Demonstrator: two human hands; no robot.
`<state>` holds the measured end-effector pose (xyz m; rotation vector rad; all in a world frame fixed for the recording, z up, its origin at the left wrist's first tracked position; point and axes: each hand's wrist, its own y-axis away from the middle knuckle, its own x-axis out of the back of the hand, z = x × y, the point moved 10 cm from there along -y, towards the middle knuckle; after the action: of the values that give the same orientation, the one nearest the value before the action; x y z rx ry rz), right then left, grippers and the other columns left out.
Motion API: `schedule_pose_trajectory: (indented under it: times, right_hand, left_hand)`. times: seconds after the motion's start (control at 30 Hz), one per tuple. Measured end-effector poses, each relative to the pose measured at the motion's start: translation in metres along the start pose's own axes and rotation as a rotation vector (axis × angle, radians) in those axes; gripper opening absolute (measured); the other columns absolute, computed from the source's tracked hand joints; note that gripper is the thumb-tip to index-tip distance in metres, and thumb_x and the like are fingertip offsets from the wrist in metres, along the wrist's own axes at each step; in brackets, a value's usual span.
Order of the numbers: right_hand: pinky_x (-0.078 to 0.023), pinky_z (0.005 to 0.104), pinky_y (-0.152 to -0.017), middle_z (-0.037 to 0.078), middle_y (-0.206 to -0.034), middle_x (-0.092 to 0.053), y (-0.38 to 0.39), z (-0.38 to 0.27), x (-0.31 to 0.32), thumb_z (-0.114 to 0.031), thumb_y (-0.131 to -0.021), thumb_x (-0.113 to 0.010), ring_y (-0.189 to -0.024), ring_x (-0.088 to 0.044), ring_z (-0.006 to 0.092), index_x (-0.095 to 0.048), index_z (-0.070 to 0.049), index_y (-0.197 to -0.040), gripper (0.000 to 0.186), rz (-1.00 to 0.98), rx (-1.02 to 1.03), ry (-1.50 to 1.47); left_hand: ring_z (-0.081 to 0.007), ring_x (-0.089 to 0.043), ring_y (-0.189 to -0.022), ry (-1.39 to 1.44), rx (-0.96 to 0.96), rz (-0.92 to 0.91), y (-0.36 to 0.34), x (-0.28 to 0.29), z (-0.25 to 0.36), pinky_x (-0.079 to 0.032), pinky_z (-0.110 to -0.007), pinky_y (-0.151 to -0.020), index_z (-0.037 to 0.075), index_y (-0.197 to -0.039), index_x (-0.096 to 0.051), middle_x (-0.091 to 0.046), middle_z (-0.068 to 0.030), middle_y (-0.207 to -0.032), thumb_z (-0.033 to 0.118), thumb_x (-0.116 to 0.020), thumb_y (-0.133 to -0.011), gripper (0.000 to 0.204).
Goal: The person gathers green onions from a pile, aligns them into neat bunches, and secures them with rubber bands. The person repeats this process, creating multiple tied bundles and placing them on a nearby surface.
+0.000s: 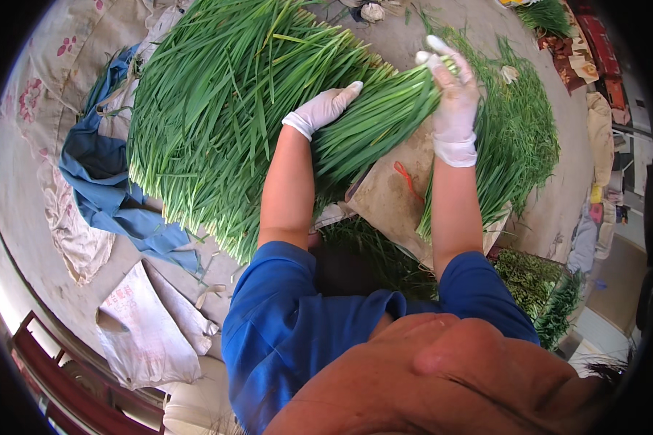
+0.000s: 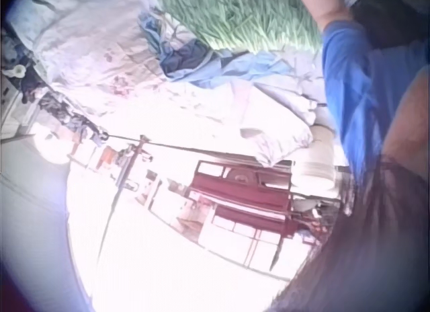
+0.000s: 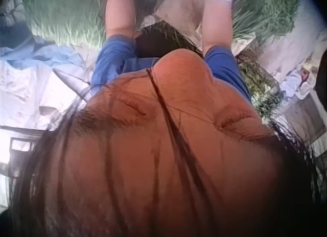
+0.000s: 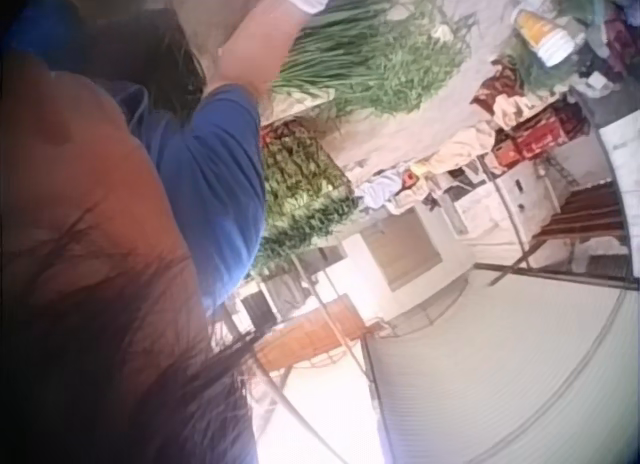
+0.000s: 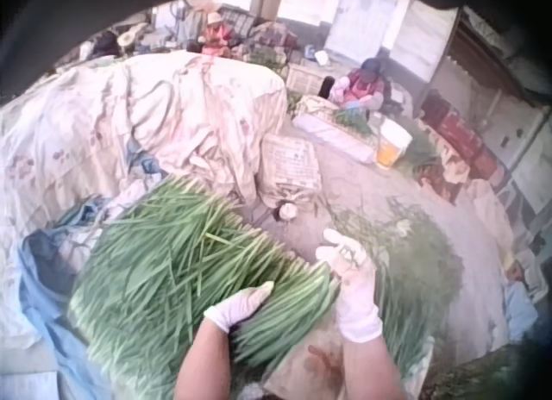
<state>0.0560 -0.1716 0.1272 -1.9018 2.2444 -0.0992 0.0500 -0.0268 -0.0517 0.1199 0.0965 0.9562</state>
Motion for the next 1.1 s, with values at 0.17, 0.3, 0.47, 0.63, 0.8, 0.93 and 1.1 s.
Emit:
schedule_pose_trajectory:
  times: [0.17,0.3,0.47,0.63,0.8,0.93,1.1]
  right_hand:
    - [-0.052,0.0321,-0.078,0.019,-0.098,-0.063,0.016,-0.198,0.05,-0.004,-0.086,-0.052,-0.087,-0.062,0.0233,-0.052,0.008,-0.117,0.033,0.186,0.49,0.013]
    - [-0.056,0.0371,-0.062,0.024,-0.081,-0.063,0.079,-0.352,0.105,0.001,-0.075,-0.05,-0.067,-0.063,0.0289,-0.056,0.012,-0.094,0.023,0.205,0.97,-0.004]
    - [-0.055,0.0355,-0.07,0.023,-0.079,-0.065,0.233,-0.41,0.068,0.007,-0.072,-0.053,-0.07,-0.063,0.0263,-0.056,0.01,-0.097,0.026,0.459,1.4,0.478]
    - [-0.048,0.0428,-0.083,0.008,-0.09,-0.066,0.335,-0.378,0.013,-0.003,-0.068,-0.071,-0.085,-0.063,0.0252,-0.061,-0.003,-0.097,0.031,-0.315,1.209,1.062]
    - [-0.051,0.0387,-0.079,0.005,-0.097,-0.064,0.437,-0.347,0.051,-0.009,-0.064,-0.066,-0.09,-0.061,0.0212,-0.065,-0.007,-0.1,0.037,-0.622,1.094,0.935]
    - [-0.049,0.034,-0.082,0.003,-0.091,-0.063,0.484,-0.34,0.069,-0.014,-0.062,-0.068,-0.091,-0.058,0.0184,-0.066,-0.009,-0.105,0.043,-0.556,1.04,0.945]
    - [-0.044,0.0353,-0.091,0.004,-0.096,-0.061,0.496,-0.332,0.106,-0.021,-0.065,-0.072,-0.093,-0.056,0.0209,-0.061,-0.009,-0.115,0.052,-0.578,0.838,0.925]
  left_hand:
    - [-0.0187,-0.059,-0.099,0.262,-0.004,0.209,0.071,0.02,-0.025,-0.042,-0.029,-0.092,0.001,-0.124,-0.051,-0.066,-0.0117,-0.103,0.031,-0.044,-0.095,0.043]
    - [-0.0158,-0.06,-0.101,0.367,0.158,0.648,0.151,0.026,-0.022,-0.043,-0.031,-0.089,0.006,-0.127,-0.049,-0.066,-0.0094,-0.105,0.026,-0.048,-0.094,0.039]
    - [-0.029,-0.06,-0.103,1.041,-0.158,-0.076,0.184,-0.139,0.162,-0.05,-0.04,-0.087,-0.005,-0.128,-0.04,-0.058,-0.0234,-0.115,0.062,-0.039,-0.088,0.079]
    - [-0.0328,-0.053,-0.114,1.173,0.048,-0.677,0.228,-0.318,0.273,-0.043,-0.045,-0.096,0.004,-0.14,-0.026,-0.049,-0.0211,-0.129,0.08,-0.034,-0.075,0.101]
    - [-0.0291,-0.054,-0.111,1.614,0.149,-0.504,0.243,-0.405,0.258,-0.042,-0.043,-0.098,0.009,-0.129,-0.048,-0.054,-0.0133,-0.125,0.062,-0.045,-0.085,0.069]
    - [-0.034,-0.052,-0.114,1.57,0.138,-0.635,0.244,-0.455,0.234,-0.039,-0.048,-0.1,0.005,-0.132,-0.044,-0.052,-0.0161,-0.127,0.055,-0.041,-0.089,0.067]
    - [-0.0282,-0.057,-0.106,1.638,0.266,-0.645,0.229,-0.504,0.199,-0.047,-0.045,-0.093,0.003,-0.124,-0.051,-0.058,-0.015,-0.118,0.038,-0.046,-0.091,0.048]
